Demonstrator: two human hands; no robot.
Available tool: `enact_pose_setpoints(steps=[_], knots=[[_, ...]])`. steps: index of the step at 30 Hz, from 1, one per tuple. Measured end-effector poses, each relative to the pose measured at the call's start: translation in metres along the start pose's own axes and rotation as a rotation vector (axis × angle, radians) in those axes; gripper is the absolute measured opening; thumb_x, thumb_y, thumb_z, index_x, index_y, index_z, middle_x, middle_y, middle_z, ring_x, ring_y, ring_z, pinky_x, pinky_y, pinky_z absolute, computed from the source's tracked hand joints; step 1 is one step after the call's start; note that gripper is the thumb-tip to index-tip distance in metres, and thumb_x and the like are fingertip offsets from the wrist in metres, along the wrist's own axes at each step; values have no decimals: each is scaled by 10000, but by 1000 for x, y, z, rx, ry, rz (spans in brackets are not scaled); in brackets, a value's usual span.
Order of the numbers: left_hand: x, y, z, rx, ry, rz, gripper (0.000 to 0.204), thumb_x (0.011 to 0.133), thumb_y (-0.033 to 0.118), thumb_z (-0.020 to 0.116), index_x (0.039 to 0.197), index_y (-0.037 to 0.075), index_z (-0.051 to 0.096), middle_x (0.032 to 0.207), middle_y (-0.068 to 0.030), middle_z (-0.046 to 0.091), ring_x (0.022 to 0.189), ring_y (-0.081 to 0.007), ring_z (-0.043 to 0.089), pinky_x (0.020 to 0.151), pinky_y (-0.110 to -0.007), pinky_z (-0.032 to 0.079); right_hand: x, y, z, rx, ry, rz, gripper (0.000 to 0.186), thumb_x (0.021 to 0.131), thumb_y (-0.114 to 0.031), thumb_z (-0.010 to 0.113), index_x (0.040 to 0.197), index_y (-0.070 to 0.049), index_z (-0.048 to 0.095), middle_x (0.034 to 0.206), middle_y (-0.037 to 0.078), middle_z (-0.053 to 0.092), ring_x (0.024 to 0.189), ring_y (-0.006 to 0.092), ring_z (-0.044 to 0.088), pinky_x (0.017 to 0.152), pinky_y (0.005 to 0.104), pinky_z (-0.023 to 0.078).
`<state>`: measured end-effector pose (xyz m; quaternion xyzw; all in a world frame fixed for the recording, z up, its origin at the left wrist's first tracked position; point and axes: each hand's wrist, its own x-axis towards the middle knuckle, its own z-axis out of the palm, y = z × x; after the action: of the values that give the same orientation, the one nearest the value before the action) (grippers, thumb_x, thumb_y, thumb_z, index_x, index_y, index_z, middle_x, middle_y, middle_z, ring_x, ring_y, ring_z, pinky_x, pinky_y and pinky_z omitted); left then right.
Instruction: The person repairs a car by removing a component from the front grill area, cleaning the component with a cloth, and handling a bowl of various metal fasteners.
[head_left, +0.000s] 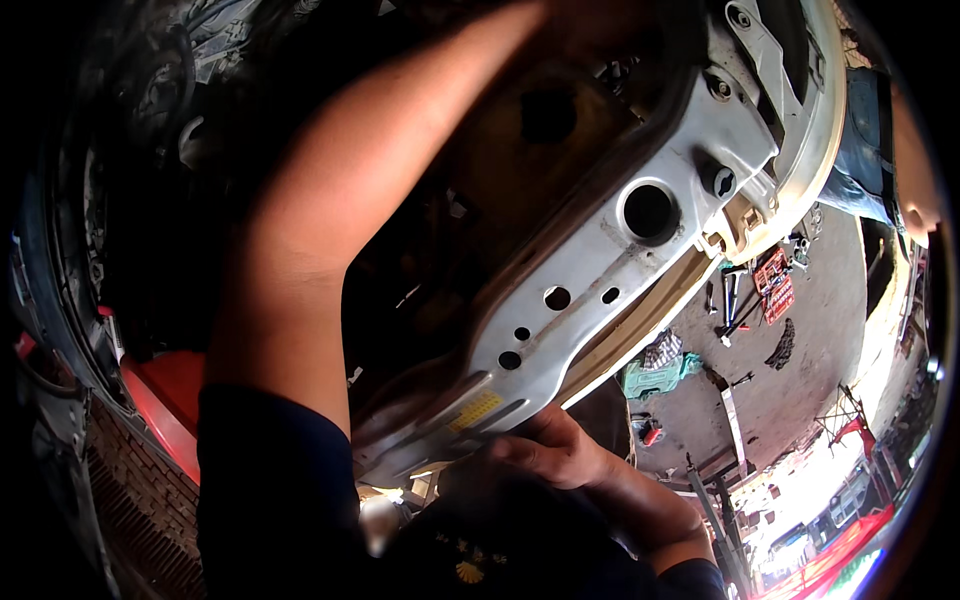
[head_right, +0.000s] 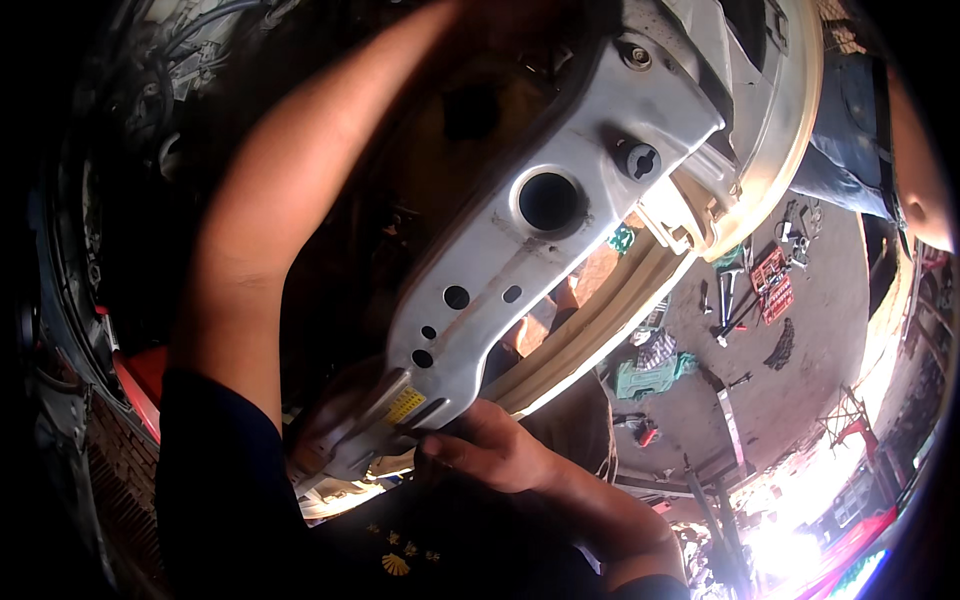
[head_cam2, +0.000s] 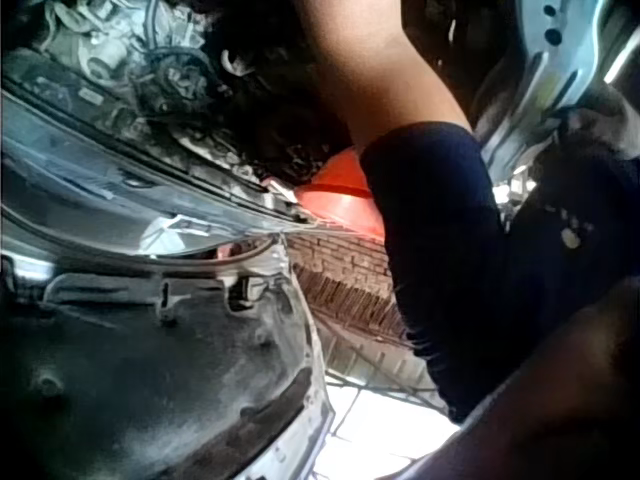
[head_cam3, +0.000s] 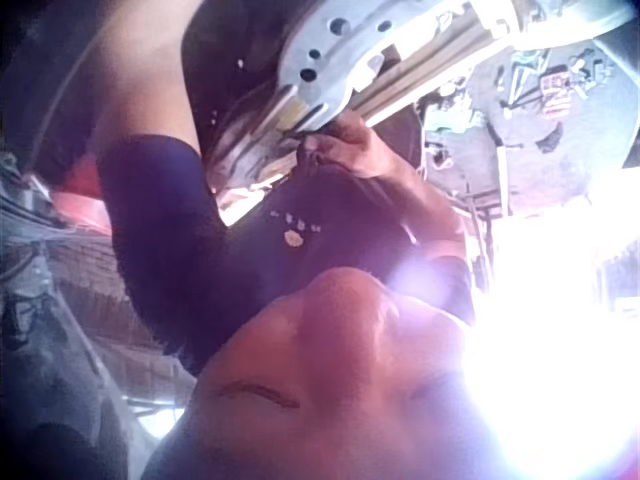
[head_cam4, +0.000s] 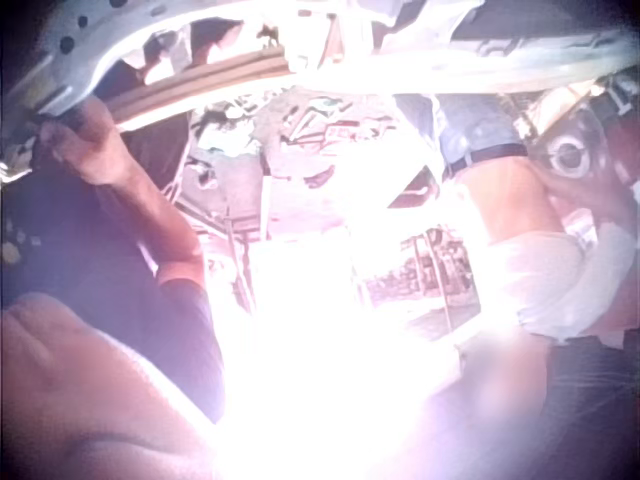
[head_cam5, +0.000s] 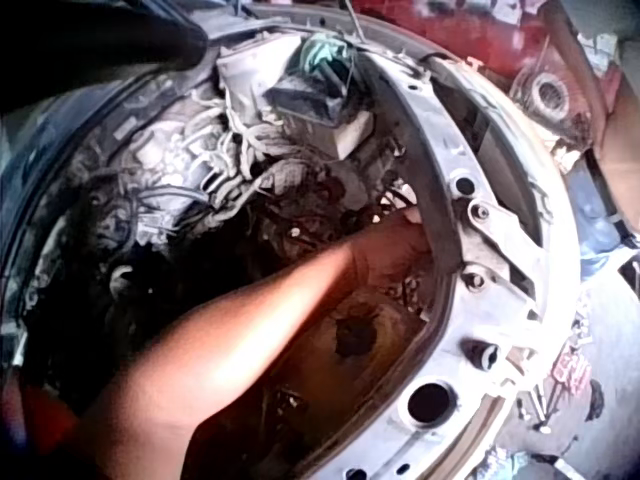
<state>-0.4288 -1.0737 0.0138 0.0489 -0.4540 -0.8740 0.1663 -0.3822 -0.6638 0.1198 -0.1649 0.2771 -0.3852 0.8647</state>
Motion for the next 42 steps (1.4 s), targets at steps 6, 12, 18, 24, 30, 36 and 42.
enact_pose_setpoints(steps=[6, 12, 18, 24, 30, 36, 42], knots=[[1, 11, -5, 11, -65, -125, 225, 1022, 79, 642, 1233, 64, 720, 1119, -65, 763, 987, -179, 734, 880, -333, 596, -1, -5, 6, 34, 23, 22, 389, 1100, -139, 599, 1451, 18, 545, 1165, 102, 689, 1022, 182, 685, 897, 349, 567], [10, -5, -9, -146, -109, -83, 236, 1054, 71, 593, 1259, 60, 709, 1177, -82, 760, 1040, -204, 734, 921, -356, 595, -4, -4, 11, 41, 65, 83, 383, 1106, -162, 598, 1447, 4, 545, 1134, 96, 688, 1001, 180, 689, 888, 352, 567], [4, 3, 18, 28, 84, 45, 207, 1064, 126, 564, 1165, 41, 723, 1034, -65, 748, 895, -179, 696, 793, -340, 565, -2, 0, 7, 27, 87, -14, 390, 1089, -127, 624, 1452, -1, 558, 1193, 92, 690, 1081, 172, 666, 936, 352, 559], [10, 6, -27, -93, 185, -40, 209, 1081, 155, 522, 1016, 75, 703, 819, -12, 684, 618, -124, 574, 571, -286, 480, -1, -13, 9, 41, 85, 35, 391, 1086, -129, 627, 1447, 8, 569, 1227, 96, 693, 1122, 175, 652, 978, 350, 541], [-5, 6, -22, 61, 120, -67, 190, 1087, 188, 584, 1141, 65, 718, 1029, -48, 728, 937, -170, 695, 810, -336, 569, 1, 0, 18, 22, 93, -48, 401, 1079, -125, 624, 1455, -3, 558, 1277, 91, 693, 1163, 183, 644, 1017, 351, 521], [-24, 21, -15, 109, 218, -86, 190, 1091, 196, 578, 1138, 81, 721, 974, -53, 727, 903, -173, 697, 790, -312, 567, -3, 10, 16, 128, 63, -103, 486, 1078, -93, 603, 1533, 12, 466, 1334, 156, 679, 1108, 188, 688, 950, 353, 580], [-39, 48, -6, 245, 338, -114, 191, 1090, 194, 578, 1142, 78, 720, 977, -54, 727, 905, -174, 696, 793, -312, 566, 1, 3, 11, 384, -26, -80, 346, 1126, -105, 524, 1440, 40, 506, 1128, 117, 719, 920, 136, 713, 777, 285, 588]])
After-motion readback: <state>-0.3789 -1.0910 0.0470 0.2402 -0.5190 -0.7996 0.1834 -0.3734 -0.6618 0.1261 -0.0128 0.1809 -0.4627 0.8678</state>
